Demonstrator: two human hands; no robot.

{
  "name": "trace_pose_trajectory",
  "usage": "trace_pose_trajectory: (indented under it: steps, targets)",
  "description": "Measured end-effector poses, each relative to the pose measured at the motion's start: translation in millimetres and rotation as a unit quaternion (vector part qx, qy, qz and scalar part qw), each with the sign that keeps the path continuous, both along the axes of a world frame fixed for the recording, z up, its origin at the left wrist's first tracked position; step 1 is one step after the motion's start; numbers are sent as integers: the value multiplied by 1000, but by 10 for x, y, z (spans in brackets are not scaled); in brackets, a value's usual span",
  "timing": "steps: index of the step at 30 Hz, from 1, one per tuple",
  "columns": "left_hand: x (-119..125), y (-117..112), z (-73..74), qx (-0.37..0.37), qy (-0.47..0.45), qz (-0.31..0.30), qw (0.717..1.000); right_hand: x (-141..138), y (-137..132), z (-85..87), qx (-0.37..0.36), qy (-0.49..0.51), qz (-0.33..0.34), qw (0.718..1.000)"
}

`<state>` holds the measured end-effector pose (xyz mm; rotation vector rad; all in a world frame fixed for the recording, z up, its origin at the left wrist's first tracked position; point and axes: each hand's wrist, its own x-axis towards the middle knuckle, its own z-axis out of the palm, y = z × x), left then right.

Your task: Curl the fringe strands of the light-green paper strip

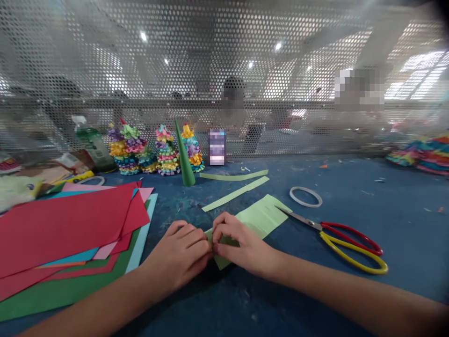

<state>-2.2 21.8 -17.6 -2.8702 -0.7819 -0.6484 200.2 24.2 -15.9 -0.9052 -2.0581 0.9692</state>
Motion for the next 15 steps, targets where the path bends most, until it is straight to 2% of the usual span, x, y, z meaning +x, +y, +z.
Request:
trace_pose_trajectory:
  steps: [8, 15]
  targets:
    - [22, 0, 37, 23, -13, -8, 1000, -6, -7, -58, 44, -38, -16, 998]
    - [-25, -29, -9, 61, -4, -16, 998, 11, 33, -124, 62, -52, 16, 997]
